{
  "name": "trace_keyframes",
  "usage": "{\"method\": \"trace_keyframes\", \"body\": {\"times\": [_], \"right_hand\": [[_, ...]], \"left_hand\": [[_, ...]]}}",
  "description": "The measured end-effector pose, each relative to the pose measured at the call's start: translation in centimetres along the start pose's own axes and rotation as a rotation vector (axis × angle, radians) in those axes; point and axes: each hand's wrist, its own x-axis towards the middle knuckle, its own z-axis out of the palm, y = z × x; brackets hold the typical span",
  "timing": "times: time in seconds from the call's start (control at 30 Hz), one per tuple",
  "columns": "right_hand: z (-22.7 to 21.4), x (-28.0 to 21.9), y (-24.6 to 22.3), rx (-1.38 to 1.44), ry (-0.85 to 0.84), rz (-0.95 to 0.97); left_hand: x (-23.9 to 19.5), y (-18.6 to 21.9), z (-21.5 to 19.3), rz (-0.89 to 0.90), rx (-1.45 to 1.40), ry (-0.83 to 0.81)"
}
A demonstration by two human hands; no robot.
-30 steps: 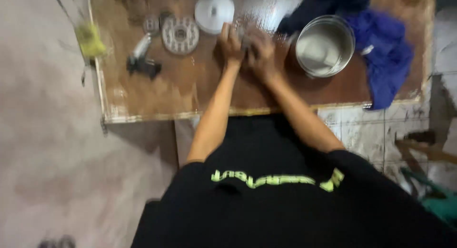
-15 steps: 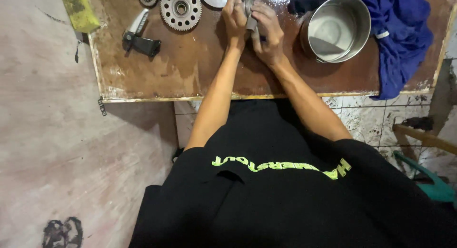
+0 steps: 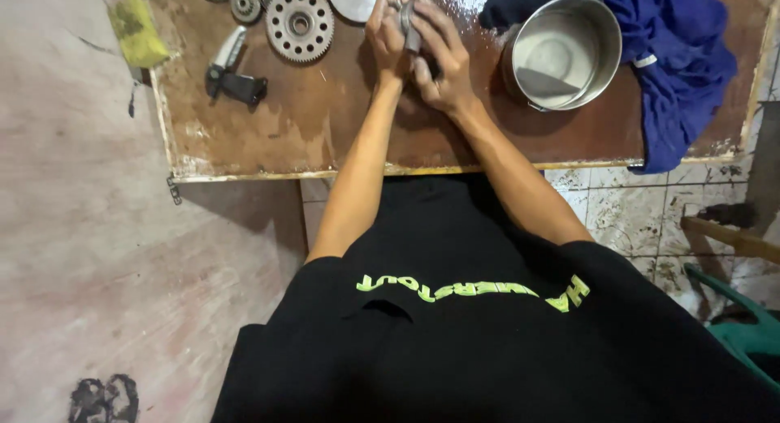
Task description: Clean a motorcycle piston using sandpaper and a liquid cleaning solution.
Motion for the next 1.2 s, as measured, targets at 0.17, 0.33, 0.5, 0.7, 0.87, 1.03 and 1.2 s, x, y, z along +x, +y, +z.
{"method": "trace_keyframes", "body": {"times": [0.17, 0.33, 0.5, 0.7, 0.87, 1.03, 1.2], "right_hand": [[0.1, 0.1, 0.4, -0.031, 0.013, 0.148], [0.4, -0.7, 0.8, 0.019, 0.025, -0.044], [0.4, -0.4, 0.9, -0.035, 0.028, 0.105], [1.4, -1.1, 2.9, -0.028, 0.051, 0.048], [0.4, -0.3, 0.4, -0.022, -0.011, -0.163], [0.4, -0.8, 0.7, -0.049, -0.026, 0.051], [0.3, -0.5, -0.2, -0.042, -0.01, 0.001]], "left_hand": [[0.1, 1.1, -0.1, -0.018, -0.086, -0.054], [0.2, 0.4, -0.1, -0.032, -0.059, -0.063], [-0.1, 0.4, -0.1, -0.003, -0.055, -0.044], [0.1, -1.3, 0.0, 0.025, -0.019, -0.095], [-0.4, -3.5, -0.1, 0.008, 0.014, -0.087], [0.1, 1.0, -0.3, 0.052, -0.063, -0.09], [-0.5, -1.4, -0.1, 0.029, -0.044, -0.097]]}}
